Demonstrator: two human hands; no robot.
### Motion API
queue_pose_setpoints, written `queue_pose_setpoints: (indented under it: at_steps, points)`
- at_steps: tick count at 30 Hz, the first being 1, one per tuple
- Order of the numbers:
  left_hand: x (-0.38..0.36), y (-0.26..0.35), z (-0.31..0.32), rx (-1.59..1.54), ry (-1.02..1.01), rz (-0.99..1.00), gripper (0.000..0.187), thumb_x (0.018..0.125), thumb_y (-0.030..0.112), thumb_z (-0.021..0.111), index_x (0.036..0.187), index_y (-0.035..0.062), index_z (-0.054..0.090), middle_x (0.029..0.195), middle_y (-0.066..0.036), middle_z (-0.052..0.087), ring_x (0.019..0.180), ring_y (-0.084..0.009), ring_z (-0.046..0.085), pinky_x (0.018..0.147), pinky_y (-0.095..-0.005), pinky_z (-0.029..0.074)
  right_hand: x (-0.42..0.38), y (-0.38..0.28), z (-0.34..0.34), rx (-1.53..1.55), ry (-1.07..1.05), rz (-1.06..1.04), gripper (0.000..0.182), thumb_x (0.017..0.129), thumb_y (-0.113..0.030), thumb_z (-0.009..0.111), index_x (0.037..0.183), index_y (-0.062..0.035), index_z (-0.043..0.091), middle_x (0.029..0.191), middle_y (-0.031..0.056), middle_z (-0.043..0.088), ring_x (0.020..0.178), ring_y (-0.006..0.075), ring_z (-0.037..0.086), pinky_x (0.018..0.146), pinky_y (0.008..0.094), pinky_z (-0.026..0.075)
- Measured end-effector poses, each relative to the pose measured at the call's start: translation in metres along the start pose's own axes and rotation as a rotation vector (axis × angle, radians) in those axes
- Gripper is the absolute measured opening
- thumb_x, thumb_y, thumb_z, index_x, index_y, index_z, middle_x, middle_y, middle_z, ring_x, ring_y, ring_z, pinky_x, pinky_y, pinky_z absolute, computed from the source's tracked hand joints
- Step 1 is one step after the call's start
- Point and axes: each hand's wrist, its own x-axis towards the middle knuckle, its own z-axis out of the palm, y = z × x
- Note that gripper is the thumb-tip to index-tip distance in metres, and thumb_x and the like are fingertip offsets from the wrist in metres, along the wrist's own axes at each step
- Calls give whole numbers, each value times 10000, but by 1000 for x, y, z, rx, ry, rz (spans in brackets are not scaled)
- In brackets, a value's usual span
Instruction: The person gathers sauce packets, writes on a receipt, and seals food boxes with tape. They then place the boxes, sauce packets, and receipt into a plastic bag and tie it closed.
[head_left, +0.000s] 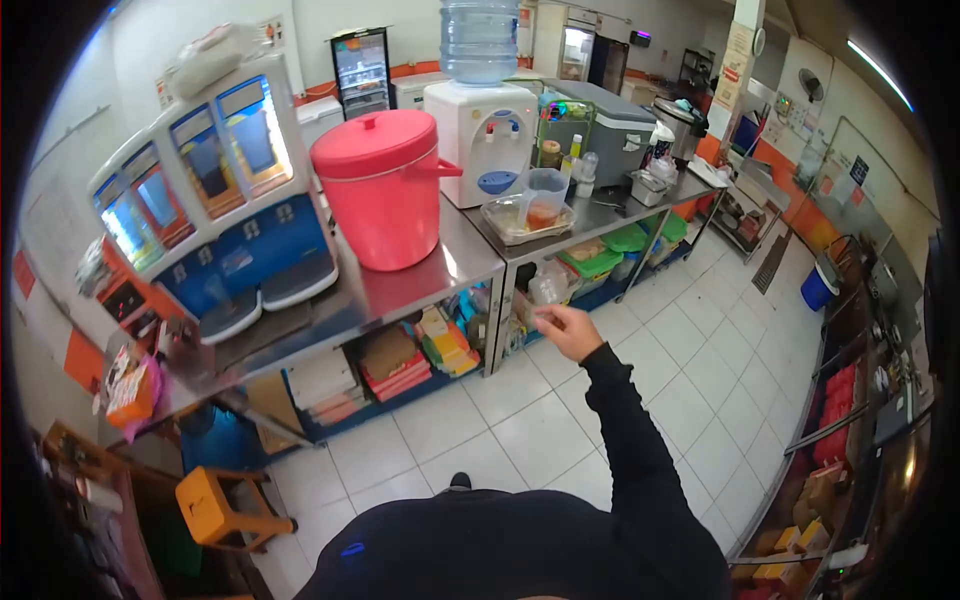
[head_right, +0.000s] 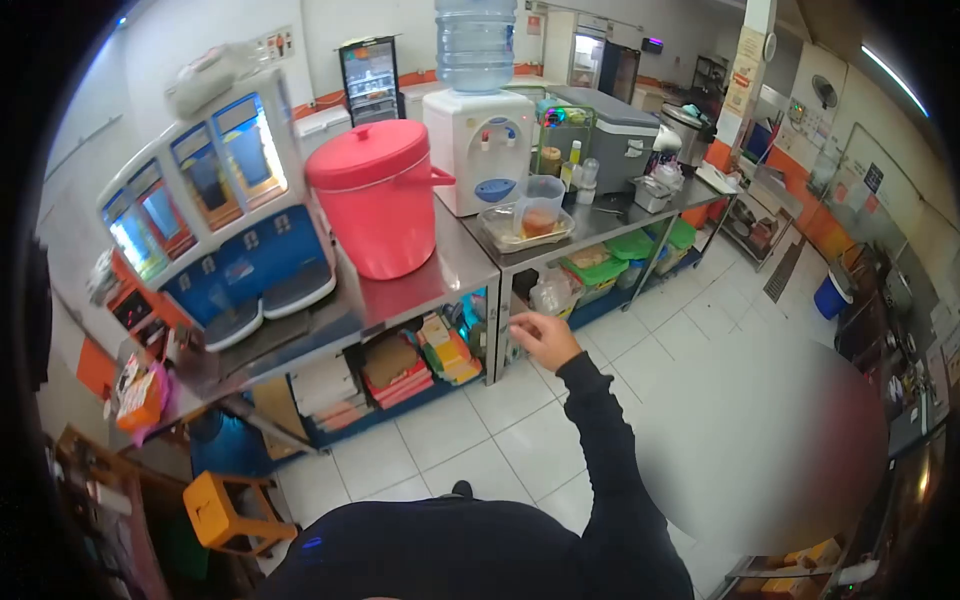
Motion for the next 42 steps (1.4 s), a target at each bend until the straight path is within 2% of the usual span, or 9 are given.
queue_pose_setpoints:
  at_steps: [9, 14, 17, 20, 22, 26, 34, 40, 42]
  points:
    - [74, 309, -80, -288, 330, 510, 367, 809, 397, 563, 895, 44, 610, 890, -188, 621, 848, -336, 597, 748, -400, 470, 318, 181, -101, -272, 218, -40, 188, 820, -179, 608, 879, -5, 646, 728, 70, 649, 655, 101, 587, 602, 264, 462]
    - [10, 479, -172, -699, 404, 571, 248, 855, 184, 566, 1024, 3, 571, 878, -157, 613, 752, -258, 587, 699, -330, 473, 478, 291, -109, -617, -132, -105, 173, 716, -192, 639, 840, -79, 683, 814, 122, 660, 766, 261, 636, 697, 344, 494]
    - [15, 491, -116, -649, 456, 512, 235, 857, 185, 564, 1029, 26, 565, 888, -146, 617, 767, -255, 592, 687, -337, 473, 519, 330, -93, -1026, -583, -204, 202, 677, -217, 653, 833, -95, 692, 829, 132, 657, 806, 303, 628, 729, 371, 494]
    - [33, 449, 15, -198, 285, 158, 336, 826, 360, 573, 976, 60, 579, 880, -131, 634, 834, -271, 612, 746, -399, 472, 549, 407, -71, -1135, -823, -246, 215, 668, -201, 656, 839, -75, 688, 825, 132, 657, 815, 312, 622, 733, 379, 490]
    - [-22, 461, 37, -242, 113, 3, 336, 827, 351, 575, 985, 54, 578, 888, -136, 633, 840, -272, 612, 752, -394, 472, 532, 345, -77, -1177, -875, -145, 241, 706, -184, 620, 884, -33, 685, 898, 142, 662, 914, 309, 622, 786, 353, 493]
    - [-86, 493, 47, -348, -5, -156, 338, 828, 332, 578, 1003, 43, 574, 905, -146, 631, 854, -272, 611, 762, -385, 473, 550, 337, -116, -867, -698, -285, 143, 644, -167, 655, 745, -67, 665, 716, 127, 637, 696, 302, 620, 658, 384, 490]
    - [-118, 531, 59, -475, 41, -153, 346, 830, 296, 585, 1039, 20, 568, 940, -166, 626, 881, -274, 611, 783, -366, 473, 558, 318, -153, -383, -739, -78, 210, 667, -222, 670, 701, -27, 598, 626, 112, 596, 570, 229, 563, 579, 332, 446]
    - [-95, 512, 86, -620, 324, 95, 354, 832, 268, 590, 1066, 3, 563, 965, -181, 623, 901, -275, 610, 799, -352, 474, 553, 336, -139, -580, -449, -246, 285, 671, -288, 646, 597, -29, 556, 556, 143, 540, 498, 279, 520, 497, 377, 421]
    - [-143, 587, -21, -727, 280, 89, 327, 830, 209, 596, 1077, -4, 563, 983, -176, 623, 898, -250, 615, 792, -340, 479, 543, 333, -126, -733, -428, -278, 325, 678, -342, 599, 574, -36, 572, 577, 179, 552, 518, 317, 537, 497, 410, 425]
